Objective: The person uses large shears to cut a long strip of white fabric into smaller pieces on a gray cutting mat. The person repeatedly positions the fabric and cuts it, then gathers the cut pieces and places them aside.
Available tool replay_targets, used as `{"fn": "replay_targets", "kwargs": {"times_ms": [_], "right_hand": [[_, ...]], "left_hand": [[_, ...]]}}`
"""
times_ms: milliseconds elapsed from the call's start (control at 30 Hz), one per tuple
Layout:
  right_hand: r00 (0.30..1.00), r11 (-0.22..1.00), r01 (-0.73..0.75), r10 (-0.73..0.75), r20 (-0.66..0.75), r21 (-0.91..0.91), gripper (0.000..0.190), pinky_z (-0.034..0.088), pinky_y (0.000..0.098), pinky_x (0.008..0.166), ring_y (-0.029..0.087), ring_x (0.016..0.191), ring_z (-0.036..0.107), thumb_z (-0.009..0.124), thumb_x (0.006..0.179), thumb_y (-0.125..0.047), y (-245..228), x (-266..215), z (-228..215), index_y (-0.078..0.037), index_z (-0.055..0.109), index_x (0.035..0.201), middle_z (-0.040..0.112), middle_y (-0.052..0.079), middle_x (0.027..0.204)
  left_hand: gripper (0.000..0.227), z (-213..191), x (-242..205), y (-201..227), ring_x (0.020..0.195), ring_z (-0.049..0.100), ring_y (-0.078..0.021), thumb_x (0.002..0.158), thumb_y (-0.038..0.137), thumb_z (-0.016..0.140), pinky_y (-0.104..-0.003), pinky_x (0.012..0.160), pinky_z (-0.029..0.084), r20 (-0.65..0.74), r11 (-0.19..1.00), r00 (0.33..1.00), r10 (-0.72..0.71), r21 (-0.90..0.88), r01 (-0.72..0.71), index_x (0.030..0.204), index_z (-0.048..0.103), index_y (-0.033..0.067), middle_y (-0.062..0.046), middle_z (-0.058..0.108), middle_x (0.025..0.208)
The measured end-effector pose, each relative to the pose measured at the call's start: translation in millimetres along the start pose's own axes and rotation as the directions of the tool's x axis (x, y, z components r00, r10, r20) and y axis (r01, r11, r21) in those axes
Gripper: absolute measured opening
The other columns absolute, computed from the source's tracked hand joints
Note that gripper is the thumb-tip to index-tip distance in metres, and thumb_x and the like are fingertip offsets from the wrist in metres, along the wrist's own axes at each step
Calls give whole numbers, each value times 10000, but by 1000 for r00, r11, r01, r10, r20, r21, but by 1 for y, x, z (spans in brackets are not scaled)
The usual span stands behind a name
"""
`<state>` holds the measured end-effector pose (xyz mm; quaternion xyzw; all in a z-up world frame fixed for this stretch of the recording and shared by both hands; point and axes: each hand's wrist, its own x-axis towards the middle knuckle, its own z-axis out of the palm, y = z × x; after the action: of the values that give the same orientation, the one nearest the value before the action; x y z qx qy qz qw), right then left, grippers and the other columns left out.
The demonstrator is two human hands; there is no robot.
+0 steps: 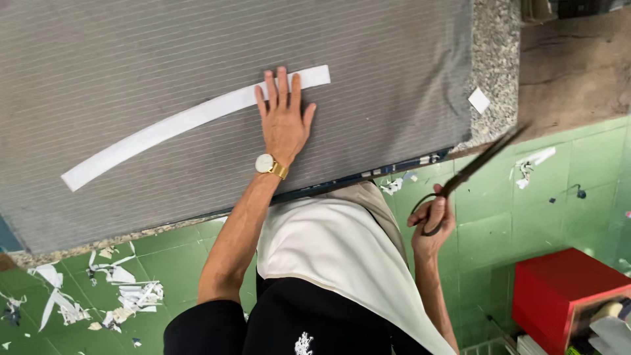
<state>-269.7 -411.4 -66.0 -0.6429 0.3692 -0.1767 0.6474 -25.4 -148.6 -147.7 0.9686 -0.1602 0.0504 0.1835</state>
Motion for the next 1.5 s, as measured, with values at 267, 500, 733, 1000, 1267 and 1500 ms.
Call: {"fn": "replay_targets", "kwargs": {"times_ms": [267,500,733,1000,1267,1500], "right_hand": [[886,994,62,-13,464,-91,342,474,269,322,176,386,565,558,1053,-141,-13,93,-3,69,598,1320,501,101,533],[644,980,74,93,759,-183,389,484,255,360,170,412,569,651,995,-52,-6,187,-4,21,620,1375,560,145,525],[354,930,61,319,879,-362,394,486,259,332,159,418,592,682,974,-82,6,254,-28,-8,639,1358,591,124,554],[-46,639,241,759,649,-730,525,364,248,432,95,465,393,626,949,-247,-81,301,-9,-42,615,1433,420,-31,547],[45,475,344,853,520,-810,540,346,264,458,120,504,402,643,921,-243,-94,292,4,-89,635,1439,431,-8,584],[-22,520,389,830,557,-760,598,378,267,473,118,494,414,658,910,-353,-81,291,-6,-96,619,1448,424,-11,558]], "left_hand": [[672,11,-14,17,1562,135,-384,1027,480,663,-601,1244,99,5,997,997,-72,-21,72,1542,501,81,-162,258,1685],[563,23,-65,68,1554,245,-314,989,409,669,-557,1261,170,18,996,1000,-3,-87,5,1468,579,127,-90,369,1655],[361,23,-91,107,1452,424,-364,1027,235,639,-526,1199,319,-156,961,949,-272,-86,262,1356,665,89,-144,525,1525],[374,17,-75,137,1453,402,-409,1072,277,739,-571,1145,395,-232,896,872,-431,3,444,1356,606,72,-140,482,1537],[484,40,-76,133,1519,281,-373,1077,392,757,-583,1205,326,-185,885,874,-449,45,464,1444,580,130,-102,373,1617],[491,47,-76,134,1535,259,-362,1085,428,743,-576,1215,315,-209,869,855,-474,47,493,1461,574,161,-82,343,1635]]}}
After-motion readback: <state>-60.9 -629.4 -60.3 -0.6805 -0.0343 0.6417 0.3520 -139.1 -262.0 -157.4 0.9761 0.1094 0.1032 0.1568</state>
